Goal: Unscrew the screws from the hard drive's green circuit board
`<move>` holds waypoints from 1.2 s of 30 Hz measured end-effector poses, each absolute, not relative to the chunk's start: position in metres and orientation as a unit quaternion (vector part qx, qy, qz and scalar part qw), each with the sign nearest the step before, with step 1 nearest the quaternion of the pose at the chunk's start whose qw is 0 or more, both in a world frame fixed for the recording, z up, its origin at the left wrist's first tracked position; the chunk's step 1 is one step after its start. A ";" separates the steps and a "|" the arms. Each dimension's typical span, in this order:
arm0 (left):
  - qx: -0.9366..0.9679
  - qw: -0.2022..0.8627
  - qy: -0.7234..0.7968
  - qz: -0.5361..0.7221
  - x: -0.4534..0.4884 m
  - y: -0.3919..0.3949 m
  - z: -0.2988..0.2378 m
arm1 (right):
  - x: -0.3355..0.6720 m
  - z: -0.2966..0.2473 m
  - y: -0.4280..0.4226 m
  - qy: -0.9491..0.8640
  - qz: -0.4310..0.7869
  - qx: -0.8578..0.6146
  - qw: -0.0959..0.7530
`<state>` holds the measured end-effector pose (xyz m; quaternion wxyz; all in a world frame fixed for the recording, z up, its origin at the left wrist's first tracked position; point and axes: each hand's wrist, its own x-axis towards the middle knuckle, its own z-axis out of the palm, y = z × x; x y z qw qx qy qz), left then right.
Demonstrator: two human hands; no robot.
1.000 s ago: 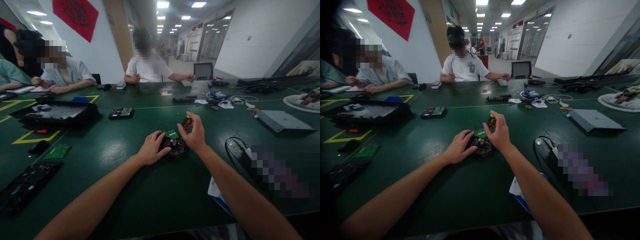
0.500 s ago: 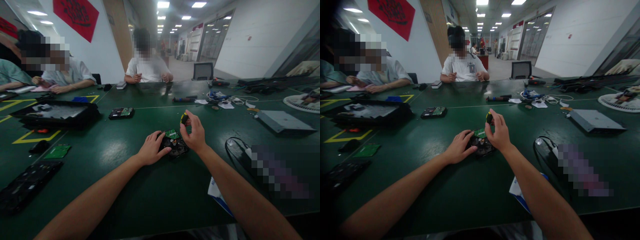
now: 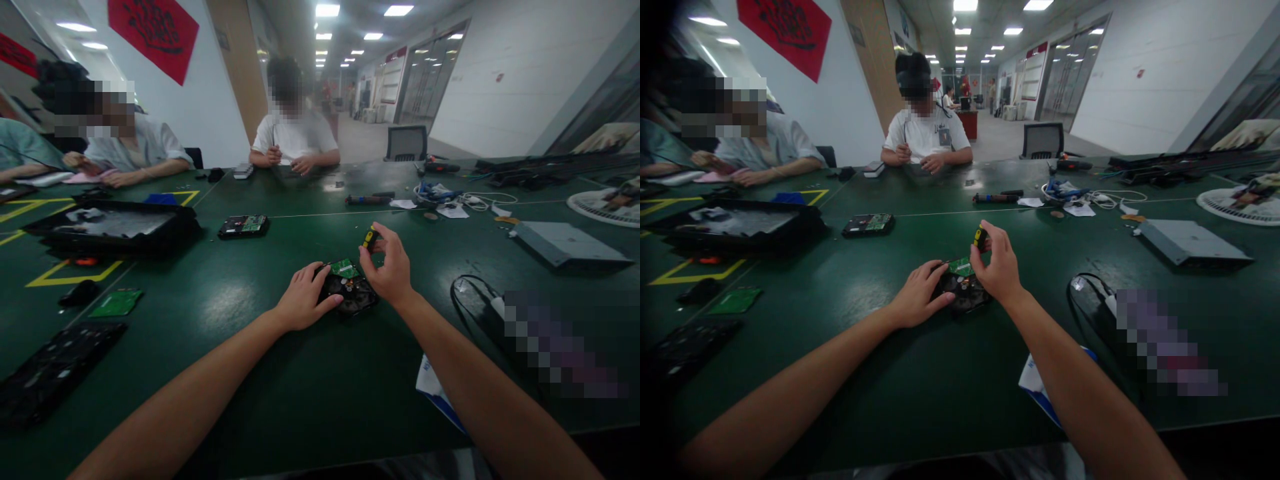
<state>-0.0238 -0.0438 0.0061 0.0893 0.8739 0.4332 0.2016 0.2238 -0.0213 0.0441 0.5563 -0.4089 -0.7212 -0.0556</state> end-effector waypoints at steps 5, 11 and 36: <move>0.873 0.092 0.432 0.206 -0.024 -0.043 0.006 | 0.224 0.044 -0.021 -0.717 -0.050 -0.407 0.564; 0.874 0.090 0.432 0.204 -0.024 -0.043 0.006 | 0.223 0.042 -0.021 -0.728 -0.041 -0.405 0.552; 0.874 0.088 0.433 0.202 -0.024 -0.043 0.005 | 0.222 0.051 -0.025 -0.728 -0.067 -0.407 0.548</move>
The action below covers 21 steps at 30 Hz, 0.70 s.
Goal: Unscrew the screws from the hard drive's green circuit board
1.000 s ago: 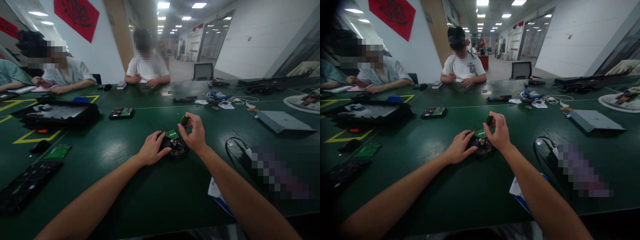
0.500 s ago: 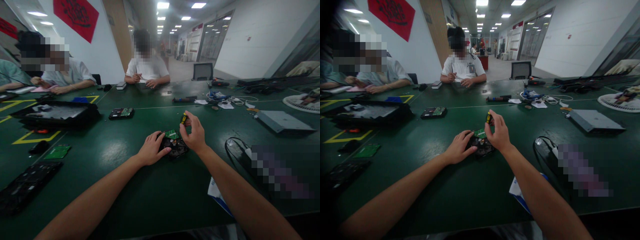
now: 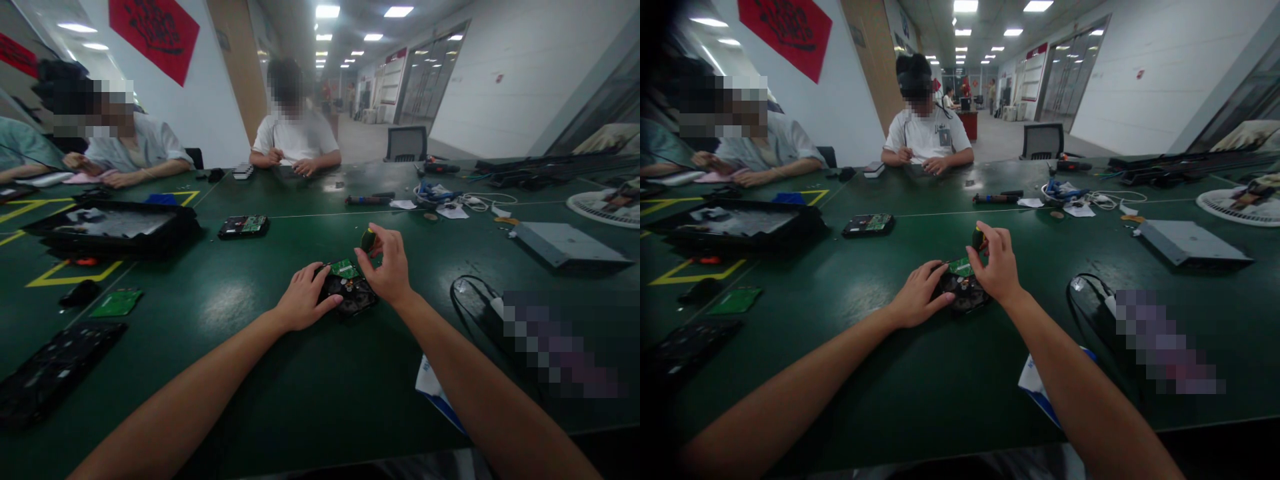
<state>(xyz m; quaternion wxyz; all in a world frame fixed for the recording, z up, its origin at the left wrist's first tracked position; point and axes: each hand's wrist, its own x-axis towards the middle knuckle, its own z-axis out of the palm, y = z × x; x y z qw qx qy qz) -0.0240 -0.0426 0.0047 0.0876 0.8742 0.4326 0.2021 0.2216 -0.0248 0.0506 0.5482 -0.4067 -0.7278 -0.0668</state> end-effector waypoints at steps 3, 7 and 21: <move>0.875 0.085 0.431 0.201 -0.024 -0.043 0.005 | 0.222 0.050 -0.025 -0.733 -0.055 -0.406 0.542; 0.876 0.082 0.429 0.203 -0.024 -0.043 0.005 | 0.224 0.045 -0.022 -0.741 -0.018 -0.401 0.538; 0.874 0.087 0.430 0.207 -0.024 -0.044 0.005 | 0.224 0.046 -0.023 -0.753 -0.017 -0.410 0.515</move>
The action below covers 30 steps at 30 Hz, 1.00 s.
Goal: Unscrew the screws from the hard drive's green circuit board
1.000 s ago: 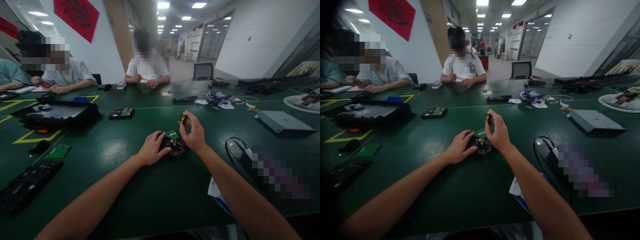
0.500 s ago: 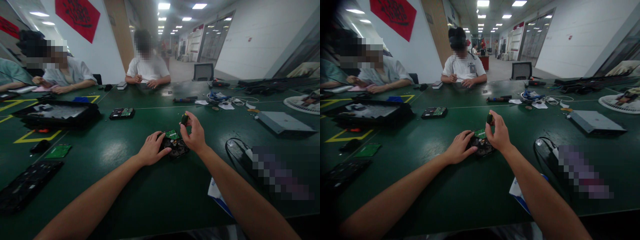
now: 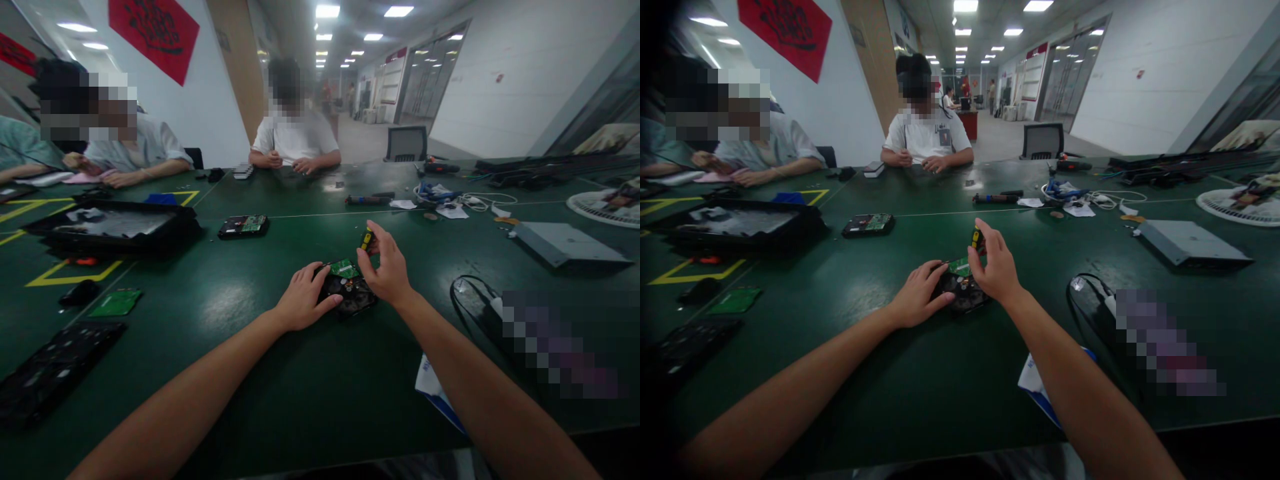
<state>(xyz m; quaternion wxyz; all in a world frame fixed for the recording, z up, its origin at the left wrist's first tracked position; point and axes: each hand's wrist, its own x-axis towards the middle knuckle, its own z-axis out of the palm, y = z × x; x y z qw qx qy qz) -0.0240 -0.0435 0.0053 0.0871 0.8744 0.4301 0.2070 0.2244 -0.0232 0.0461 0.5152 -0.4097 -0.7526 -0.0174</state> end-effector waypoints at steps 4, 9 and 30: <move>0.874 0.086 0.434 0.201 -0.024 -0.043 0.005 | 0.224 0.045 -0.022 -0.754 0.001 -0.396 0.524; 0.875 0.088 0.434 0.198 -0.024 -0.043 0.006 | 0.222 0.045 -0.023 -0.735 -0.030 -0.413 0.537; 0.873 0.091 0.432 0.205 -0.024 -0.044 0.007 | 0.223 0.047 -0.023 -0.738 -0.056 -0.415 0.530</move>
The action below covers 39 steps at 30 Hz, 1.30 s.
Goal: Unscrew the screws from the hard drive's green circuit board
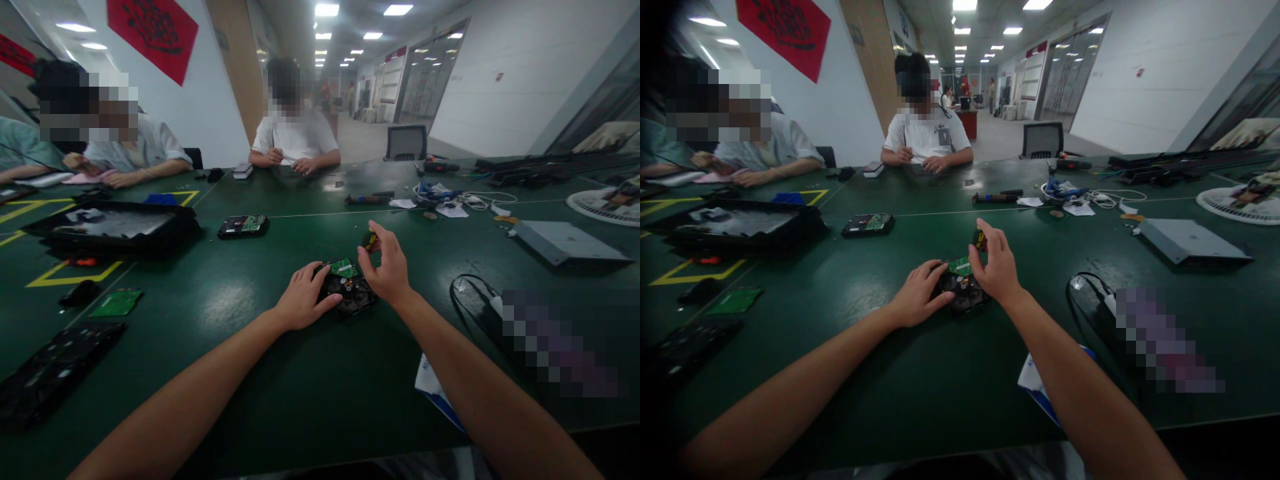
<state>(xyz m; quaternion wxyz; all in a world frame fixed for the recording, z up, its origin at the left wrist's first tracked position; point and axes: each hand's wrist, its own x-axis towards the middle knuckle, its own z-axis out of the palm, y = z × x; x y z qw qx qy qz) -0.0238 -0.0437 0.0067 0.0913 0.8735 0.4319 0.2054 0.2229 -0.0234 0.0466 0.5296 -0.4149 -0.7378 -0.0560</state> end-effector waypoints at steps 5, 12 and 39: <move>0.874 0.090 0.434 0.201 -0.024 -0.043 0.006 | 0.224 0.044 -0.022 -0.738 -0.032 -0.407 0.537; 0.874 0.089 0.430 0.207 -0.024 -0.043 0.006 | 0.221 0.047 -0.024 -0.737 -0.053 -0.415 0.532; 0.873 0.094 0.433 0.205 -0.024 -0.044 0.008 | 0.221 0.046 -0.025 -0.726 -0.068 -0.414 0.545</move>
